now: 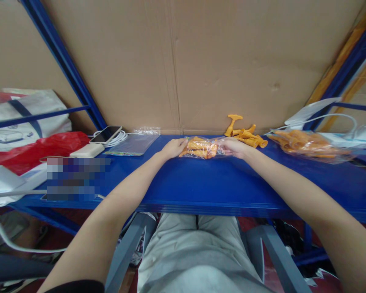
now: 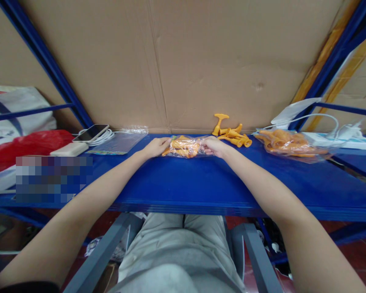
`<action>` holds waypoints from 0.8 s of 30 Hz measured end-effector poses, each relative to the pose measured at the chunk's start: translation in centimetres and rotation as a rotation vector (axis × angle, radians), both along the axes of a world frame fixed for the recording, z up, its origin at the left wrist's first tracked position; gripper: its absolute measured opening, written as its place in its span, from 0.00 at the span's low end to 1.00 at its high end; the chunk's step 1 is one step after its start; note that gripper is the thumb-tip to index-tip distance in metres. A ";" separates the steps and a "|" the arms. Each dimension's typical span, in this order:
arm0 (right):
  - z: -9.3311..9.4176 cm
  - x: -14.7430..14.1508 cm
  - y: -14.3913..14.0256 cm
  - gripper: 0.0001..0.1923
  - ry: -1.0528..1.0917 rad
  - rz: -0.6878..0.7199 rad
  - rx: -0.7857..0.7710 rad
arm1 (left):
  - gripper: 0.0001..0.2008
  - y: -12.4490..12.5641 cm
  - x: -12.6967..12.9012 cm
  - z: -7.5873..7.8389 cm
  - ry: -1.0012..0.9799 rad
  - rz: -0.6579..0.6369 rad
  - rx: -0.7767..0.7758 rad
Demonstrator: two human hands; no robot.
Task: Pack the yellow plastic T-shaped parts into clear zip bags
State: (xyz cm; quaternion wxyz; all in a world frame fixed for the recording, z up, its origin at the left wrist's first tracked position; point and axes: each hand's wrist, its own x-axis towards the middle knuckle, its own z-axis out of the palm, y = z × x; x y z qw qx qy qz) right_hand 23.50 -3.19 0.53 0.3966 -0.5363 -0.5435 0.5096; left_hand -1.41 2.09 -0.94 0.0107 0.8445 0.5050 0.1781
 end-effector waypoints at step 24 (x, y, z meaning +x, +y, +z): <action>-0.1 0.1 -0.1 0.16 -0.218 -0.133 0.098 | 0.20 -0.2 0.1 0.2 -0.073 -0.247 0.414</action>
